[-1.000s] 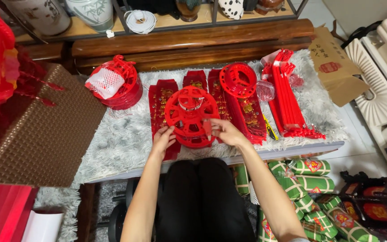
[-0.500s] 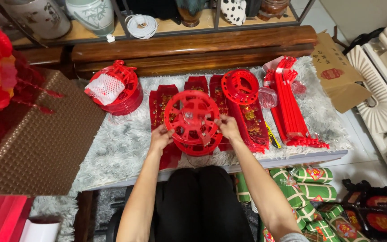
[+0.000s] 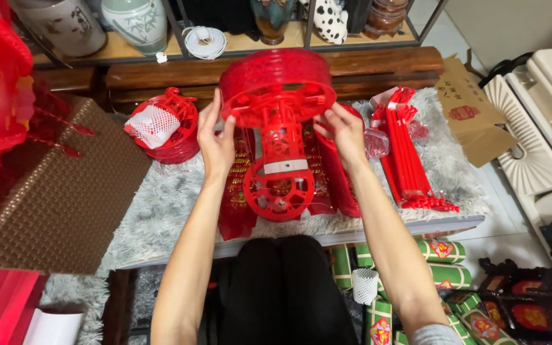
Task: Assembling red plastic festive lanterns by fitting various components together on a low work surface.
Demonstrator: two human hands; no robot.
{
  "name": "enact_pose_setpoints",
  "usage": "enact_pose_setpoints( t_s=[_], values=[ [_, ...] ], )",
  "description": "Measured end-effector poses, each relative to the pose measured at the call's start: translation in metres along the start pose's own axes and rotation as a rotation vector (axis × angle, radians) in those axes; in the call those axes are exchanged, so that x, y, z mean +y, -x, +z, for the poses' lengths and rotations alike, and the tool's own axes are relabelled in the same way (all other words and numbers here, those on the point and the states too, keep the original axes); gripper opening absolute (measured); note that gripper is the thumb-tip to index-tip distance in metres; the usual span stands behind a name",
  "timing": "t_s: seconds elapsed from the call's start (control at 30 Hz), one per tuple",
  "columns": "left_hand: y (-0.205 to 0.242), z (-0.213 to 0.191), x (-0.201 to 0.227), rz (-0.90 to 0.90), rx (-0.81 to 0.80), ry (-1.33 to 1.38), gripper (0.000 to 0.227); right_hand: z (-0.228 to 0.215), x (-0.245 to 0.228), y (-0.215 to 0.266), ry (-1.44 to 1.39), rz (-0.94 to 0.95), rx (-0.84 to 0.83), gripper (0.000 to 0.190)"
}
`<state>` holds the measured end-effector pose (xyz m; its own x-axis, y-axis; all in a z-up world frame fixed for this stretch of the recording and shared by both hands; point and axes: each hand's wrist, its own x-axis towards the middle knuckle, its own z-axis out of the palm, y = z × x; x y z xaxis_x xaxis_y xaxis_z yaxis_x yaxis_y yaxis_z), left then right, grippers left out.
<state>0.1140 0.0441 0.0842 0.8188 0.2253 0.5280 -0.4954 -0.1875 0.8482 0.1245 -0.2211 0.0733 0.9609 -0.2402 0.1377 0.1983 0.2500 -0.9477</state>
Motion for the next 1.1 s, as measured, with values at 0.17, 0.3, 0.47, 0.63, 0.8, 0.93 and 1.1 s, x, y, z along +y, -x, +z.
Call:
enact_pose_setpoints(
  t_s=[0.17, 0.3, 0.47, 0.63, 0.8, 0.93, 1.1],
  values=[
    [-0.012, 0.006, 0.009, 0.141, 0.005, 0.028, 0.061, -0.003, -0.022, 0.0, -0.154, 0.156, -0.175, 0.067],
    [-0.01, 0.011, 0.009, 0.154, -0.077, 0.104, 0.063, 0.005, -0.041, 0.025, -0.206, 0.05, -0.331, 0.091],
    [0.005, 0.024, 0.009, 0.116, -0.156, 0.2, 0.062, 0.012, -0.021, 0.023, -0.178, 0.035, -0.21, 0.106],
    [0.017, 0.03, 0.005, 0.083, -0.191, 0.265, 0.07, 0.016, -0.005, 0.029, -0.14, 0.056, -0.175, 0.108],
    [0.023, 0.037, 0.021, 0.102, -0.185, 0.287, 0.078, 0.016, 0.01, 0.029, -0.093, 0.048, -0.188, 0.103],
    [0.018, 0.037, 0.039, 0.085, -0.187, 0.406, 0.065, 0.007, 0.016, 0.029, -0.064, 0.043, -0.197, 0.1],
    [0.012, 0.032, 0.05, 0.207, -0.232, 0.458, 0.062, -0.005, 0.022, 0.038, -0.007, 0.027, -0.229, 0.095]
  ],
)
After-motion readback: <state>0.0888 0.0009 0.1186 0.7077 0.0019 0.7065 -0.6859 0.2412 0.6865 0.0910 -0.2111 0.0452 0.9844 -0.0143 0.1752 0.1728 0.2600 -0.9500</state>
